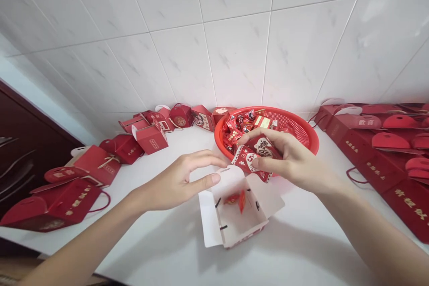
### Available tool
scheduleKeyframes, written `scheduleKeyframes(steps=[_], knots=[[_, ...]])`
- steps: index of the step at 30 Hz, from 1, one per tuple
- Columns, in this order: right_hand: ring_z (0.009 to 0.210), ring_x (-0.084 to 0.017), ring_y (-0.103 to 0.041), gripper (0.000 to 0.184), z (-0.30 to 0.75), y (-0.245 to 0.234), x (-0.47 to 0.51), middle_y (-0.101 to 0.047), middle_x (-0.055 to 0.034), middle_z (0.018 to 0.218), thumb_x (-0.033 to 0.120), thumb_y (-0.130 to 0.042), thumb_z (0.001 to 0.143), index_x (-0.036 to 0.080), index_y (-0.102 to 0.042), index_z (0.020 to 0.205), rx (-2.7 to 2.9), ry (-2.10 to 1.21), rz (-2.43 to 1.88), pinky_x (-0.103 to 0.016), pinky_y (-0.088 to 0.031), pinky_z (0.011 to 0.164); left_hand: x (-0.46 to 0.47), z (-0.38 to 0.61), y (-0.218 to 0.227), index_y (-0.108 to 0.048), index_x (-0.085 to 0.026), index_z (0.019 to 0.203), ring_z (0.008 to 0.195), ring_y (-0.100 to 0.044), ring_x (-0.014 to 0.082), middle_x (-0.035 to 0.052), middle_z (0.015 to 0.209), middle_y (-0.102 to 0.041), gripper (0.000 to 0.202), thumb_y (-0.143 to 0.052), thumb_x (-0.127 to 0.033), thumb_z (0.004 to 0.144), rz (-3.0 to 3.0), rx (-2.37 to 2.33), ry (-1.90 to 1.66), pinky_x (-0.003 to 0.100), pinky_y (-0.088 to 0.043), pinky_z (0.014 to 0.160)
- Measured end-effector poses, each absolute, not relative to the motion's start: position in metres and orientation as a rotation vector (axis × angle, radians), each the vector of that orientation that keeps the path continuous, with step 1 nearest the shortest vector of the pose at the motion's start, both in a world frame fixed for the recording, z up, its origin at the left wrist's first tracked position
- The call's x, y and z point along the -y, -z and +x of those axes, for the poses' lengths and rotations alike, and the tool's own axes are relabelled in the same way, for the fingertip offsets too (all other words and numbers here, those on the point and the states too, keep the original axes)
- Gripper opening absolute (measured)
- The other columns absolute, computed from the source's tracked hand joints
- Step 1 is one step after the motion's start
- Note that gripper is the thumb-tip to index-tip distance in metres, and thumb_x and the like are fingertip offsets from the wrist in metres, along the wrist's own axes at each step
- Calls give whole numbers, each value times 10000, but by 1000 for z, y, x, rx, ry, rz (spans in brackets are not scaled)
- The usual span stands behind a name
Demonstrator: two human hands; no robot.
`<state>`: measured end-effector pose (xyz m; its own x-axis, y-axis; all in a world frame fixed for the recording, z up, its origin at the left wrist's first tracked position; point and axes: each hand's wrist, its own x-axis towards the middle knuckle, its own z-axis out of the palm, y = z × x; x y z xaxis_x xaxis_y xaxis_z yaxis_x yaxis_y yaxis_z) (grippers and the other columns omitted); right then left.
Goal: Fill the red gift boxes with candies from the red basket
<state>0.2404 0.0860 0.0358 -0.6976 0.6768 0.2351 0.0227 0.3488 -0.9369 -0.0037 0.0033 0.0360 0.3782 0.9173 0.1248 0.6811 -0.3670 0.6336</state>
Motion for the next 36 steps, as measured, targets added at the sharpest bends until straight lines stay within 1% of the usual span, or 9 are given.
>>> scheduleKeyframes(steps=[3,8,12,17,19,25,29,32,36], knots=[[599,-118,-543,215,231,-27,-79,-612,22,738,195,-573,874,216,-653,1072,2096,-1284,-591,-243,-449,549,1,-8,-19,-702,-260,1182,1174,-634,222,33,1256,-696,259,-563,-362,989,2081,-1434,-721,337,-509,1019],[838,-169,-644,246,223,-14,-70,-702,-45,999,241,-481,983,234,-646,1167,2232,-1168,-566,-267,-498,658,-3,-8,-4,-702,-247,1189,1175,-630,224,44,1255,-704,258,-567,-330,986,2021,-1383,-761,363,-493,1041],[807,-164,-644,260,221,-13,-66,-707,-33,953,313,-476,1020,249,-647,1204,2236,-1159,-574,-259,-499,636,-1,-7,-4,-703,-243,1180,1165,-635,207,35,1250,-706,241,-564,-300,991,2029,-1355,-767,334,-490,1033],[1058,-201,-670,250,218,-12,-66,-702,-69,1183,332,-499,1020,225,-660,1178,2253,-1220,-493,-311,-562,854,2,-8,-2,-667,-240,1247,1194,-630,218,39,1292,-693,284,-561,-307,992,2049,-1376,-750,340,-491,1036],[1096,-215,-667,235,219,-13,-67,-703,-73,1193,335,-528,1006,223,-664,1161,2232,-1146,-524,-335,-561,902,2,-9,-1,-656,-244,1263,1208,-624,225,39,1308,-686,300,-564,-326,989,2054,-1399,-752,350,-482,1051],[1072,-251,-678,233,238,-26,-80,-719,-71,1142,357,-584,965,241,-670,1148,2193,-803,-636,-362,-577,874,2,-10,-2,-683,-241,1179,1171,-634,230,44,1262,-696,258,-565,-348,976,2037,-1440,-708,350,-490,1032],[890,-244,-695,206,258,-33,-88,-739,-66,969,367,-561,963,246,-691,1068,2388,-552,-787,-333,-559,717,3,-9,-3,-699,-242,1123,1118,-649,228,51,1228,-691,227,-583,-344,957,2069,-1401,-690,327,-517,966],[719,-209,-668,186,273,-29,-86,-728,-51,856,358,-559,959,243,-693,1021,2685,-431,-840,-303,-501,613,4,-11,-4,-695,-233,1131,1099,-646,248,69,1226,-673,274,-635,-385,912,2112,-1366,-644,347,-520,961],[728,-224,-668,191,283,-18,-78,-725,-55,881,384,-574,948,238,-683,1005,2895,-308,-842,-312,-476,625,5,-15,-4,-667,-243,1194,1153,-614,287,79,1275,-637,369,-662,-401,861,2167,-1341,-570,399,-501,1005]])
